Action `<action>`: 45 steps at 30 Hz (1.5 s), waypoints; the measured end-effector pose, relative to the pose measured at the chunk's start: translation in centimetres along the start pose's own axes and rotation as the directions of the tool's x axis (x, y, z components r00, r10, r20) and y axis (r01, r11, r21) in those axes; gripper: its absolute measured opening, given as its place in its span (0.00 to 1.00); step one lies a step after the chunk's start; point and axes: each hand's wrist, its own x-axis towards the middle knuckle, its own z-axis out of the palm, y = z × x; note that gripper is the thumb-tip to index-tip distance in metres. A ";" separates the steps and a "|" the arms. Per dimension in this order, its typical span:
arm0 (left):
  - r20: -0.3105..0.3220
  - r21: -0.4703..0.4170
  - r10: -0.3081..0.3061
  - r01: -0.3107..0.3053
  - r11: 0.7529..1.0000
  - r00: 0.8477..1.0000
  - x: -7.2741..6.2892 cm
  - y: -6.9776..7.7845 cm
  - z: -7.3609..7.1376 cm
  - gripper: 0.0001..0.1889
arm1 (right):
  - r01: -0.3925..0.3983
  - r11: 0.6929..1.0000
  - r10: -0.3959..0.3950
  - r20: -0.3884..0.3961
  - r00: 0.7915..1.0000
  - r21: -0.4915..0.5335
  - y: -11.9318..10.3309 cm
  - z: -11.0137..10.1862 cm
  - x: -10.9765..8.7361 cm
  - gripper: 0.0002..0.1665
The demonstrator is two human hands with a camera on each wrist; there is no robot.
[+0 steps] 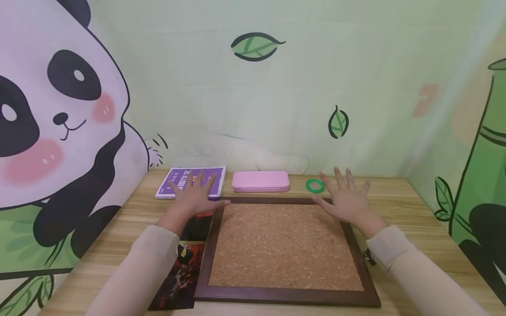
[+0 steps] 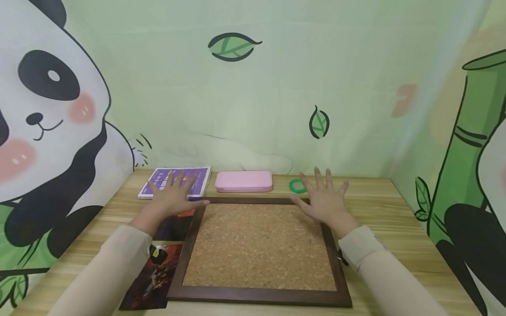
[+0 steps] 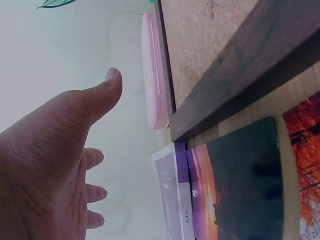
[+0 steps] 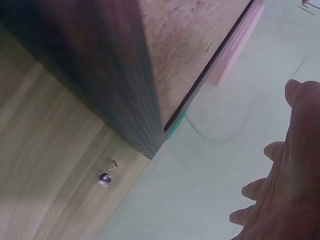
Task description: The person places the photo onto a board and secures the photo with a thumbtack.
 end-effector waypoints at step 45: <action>0.072 -0.424 -0.186 0.199 0.884 0.980 -0.7 -7.4 3.9 0.46 | -0.019 0.856 -0.036 0.097 0.995 0.517 10.3 3.8 -2.9 0.22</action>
